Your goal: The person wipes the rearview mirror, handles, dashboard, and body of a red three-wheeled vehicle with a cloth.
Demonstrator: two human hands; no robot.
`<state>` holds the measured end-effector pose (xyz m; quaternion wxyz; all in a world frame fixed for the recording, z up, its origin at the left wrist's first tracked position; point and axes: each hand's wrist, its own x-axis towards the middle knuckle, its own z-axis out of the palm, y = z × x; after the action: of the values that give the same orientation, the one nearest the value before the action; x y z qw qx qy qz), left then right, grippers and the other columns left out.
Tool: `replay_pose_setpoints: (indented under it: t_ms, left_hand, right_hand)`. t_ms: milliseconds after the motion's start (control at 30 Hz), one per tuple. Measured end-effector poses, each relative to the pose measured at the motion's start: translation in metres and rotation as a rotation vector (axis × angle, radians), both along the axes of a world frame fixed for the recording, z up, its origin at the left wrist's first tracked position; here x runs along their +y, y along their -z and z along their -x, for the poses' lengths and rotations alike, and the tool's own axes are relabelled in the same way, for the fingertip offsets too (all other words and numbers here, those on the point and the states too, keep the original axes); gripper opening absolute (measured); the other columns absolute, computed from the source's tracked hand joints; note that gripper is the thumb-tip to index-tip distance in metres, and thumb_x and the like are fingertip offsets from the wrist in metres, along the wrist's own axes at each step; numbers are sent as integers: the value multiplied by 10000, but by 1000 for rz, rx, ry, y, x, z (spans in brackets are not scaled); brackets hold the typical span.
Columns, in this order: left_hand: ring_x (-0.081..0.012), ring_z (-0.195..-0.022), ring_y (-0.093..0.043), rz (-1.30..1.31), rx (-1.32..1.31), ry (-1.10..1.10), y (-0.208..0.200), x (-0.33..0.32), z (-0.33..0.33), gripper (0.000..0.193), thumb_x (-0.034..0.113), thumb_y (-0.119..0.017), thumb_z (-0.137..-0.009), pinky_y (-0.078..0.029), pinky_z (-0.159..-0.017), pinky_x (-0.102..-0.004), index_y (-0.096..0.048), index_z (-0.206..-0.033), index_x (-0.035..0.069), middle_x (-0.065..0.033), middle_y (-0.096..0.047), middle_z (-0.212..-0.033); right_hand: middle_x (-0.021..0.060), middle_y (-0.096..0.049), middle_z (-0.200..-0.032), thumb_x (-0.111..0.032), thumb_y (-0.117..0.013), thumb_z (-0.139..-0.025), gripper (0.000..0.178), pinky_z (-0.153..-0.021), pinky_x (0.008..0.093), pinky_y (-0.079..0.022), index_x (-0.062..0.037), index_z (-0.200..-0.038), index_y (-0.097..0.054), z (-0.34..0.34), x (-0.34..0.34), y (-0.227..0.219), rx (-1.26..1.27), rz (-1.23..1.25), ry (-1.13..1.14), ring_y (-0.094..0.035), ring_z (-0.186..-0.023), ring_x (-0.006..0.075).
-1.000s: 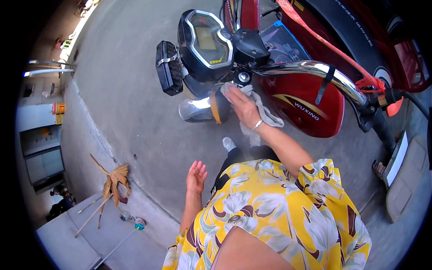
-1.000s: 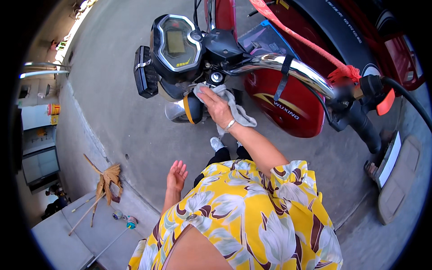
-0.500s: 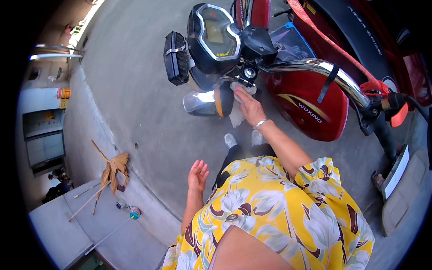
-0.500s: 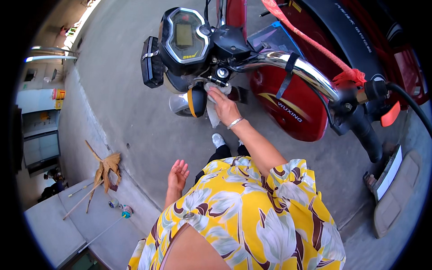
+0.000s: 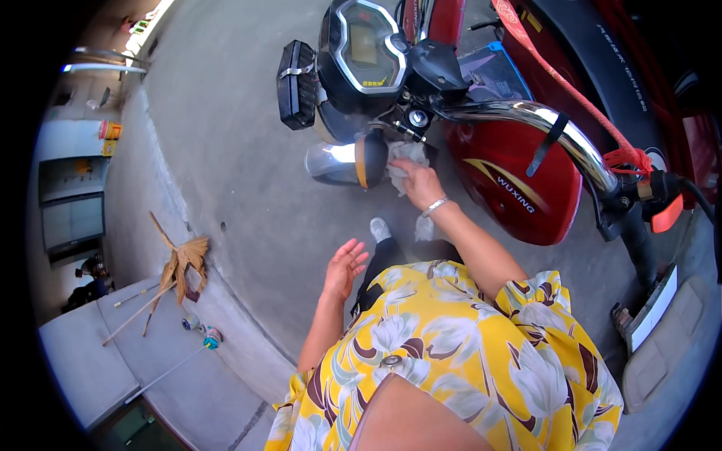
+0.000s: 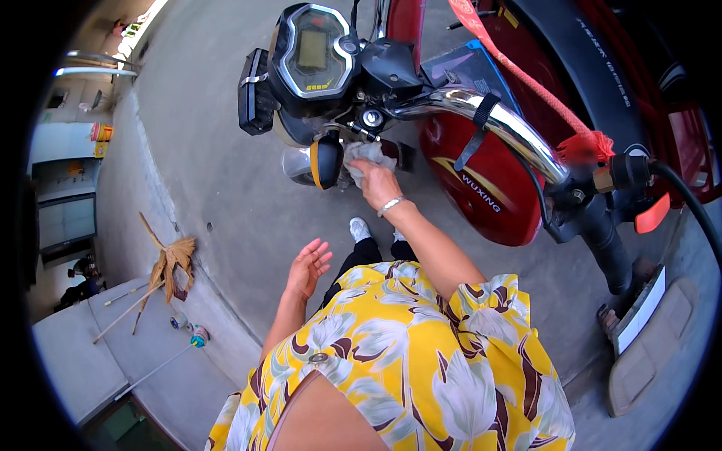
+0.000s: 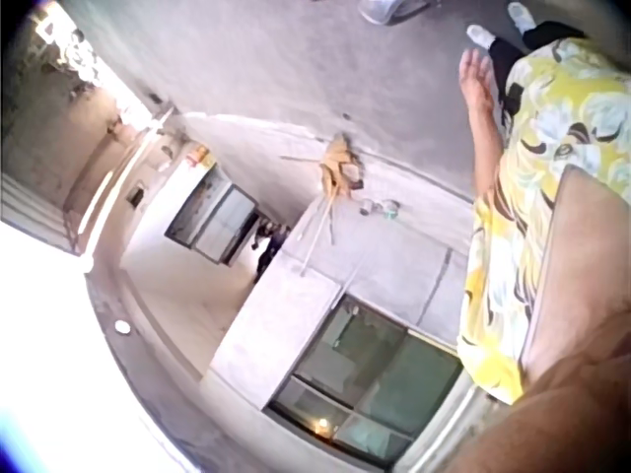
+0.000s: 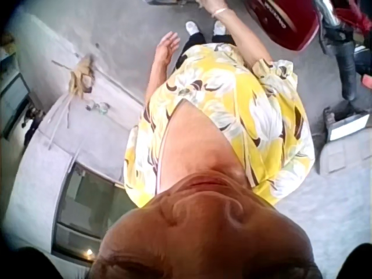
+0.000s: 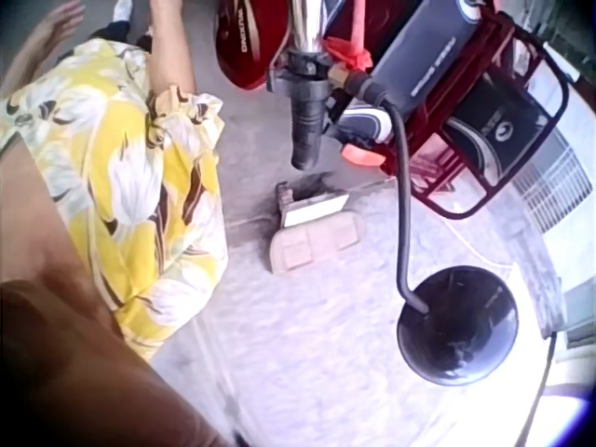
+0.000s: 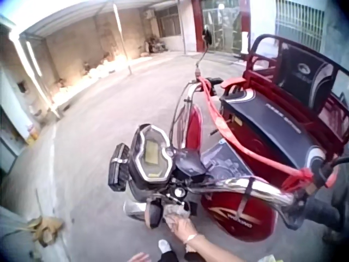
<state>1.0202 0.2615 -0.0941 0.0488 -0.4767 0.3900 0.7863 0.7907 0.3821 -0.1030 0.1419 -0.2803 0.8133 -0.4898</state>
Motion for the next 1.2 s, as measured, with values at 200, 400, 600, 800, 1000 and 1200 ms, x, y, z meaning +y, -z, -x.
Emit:
replay_pose_setpoints:
  t_ms: [200, 400, 600, 800, 1000, 1200]
  left_hand:
    - [-157, -937, -552, 31, -60, 25, 5, 6, -7, 385, 159, -472, -861, -445, -734, -277, -385, -1222, 62, -68, -512, -1171]
    - [-142, -931, -553, 56, -40, 161, 4, 13, 14, 366, 212, -469, -871, -444, -727, -270, -419, -1202, 64, -52, -541, -1134]
    - [-167, -950, -545, -170, 105, 174, 3, 14, 50, 423, 400, -381, -890, -449, -748, -309, -460, -1155, 79, -61, -554, -1096]
    - [-189, -935, -554, -117, 286, -288, -7, 5, 60, 293, 284, -390, -899, -460, -767, -349, -462, -1115, 99, -61, -568, -1035]
    - [-197, -993, -497, 16, 263, -335, -25, -31, 43, 244, 186, -527, -829, -406, -817, -373, -479, -1058, 118, -22, -544, -1035]
    - [-167, -935, -536, -238, 347, -133, -31, -58, 52, 337, 264, -500, -850, -445, -751, -314, -462, -1140, 96, -35, -548, -1059]
  right_hand:
    - [179, -596, -966, -6, -498, -709, 354, -796, 314, -446, -67, -1048, -578, 7, 25, -7, -253, 68, 118, -580, -915, 299]
    - [174, -558, -1077, -5, -479, -735, 346, -835, 323, -426, -41, -1069, -561, 9, 7, 6, 61, 232, -66, -550, -981, 305]
    - [89, -628, -965, -52, -502, -808, 292, -753, 236, -443, -30, -1095, -558, -14, 17, -24, -734, 150, -212, -569, -848, 102]
    - [116, -605, -1024, 2, -514, -754, 321, -811, 261, -442, -31, -1069, -567, -53, -5, -55, -394, 147, -577, -580, -921, 173]
    - [136, -592, -1046, 86, -493, -677, 344, -835, 278, -445, -16, -988, -600, -58, -31, -93, -278, 375, -465, -572, -977, 220]
    - [84, -581, -974, 77, -511, -636, 300, -818, 275, -431, -28, -901, -605, -59, -68, -107, -255, 513, -520, -560, -918, 203]
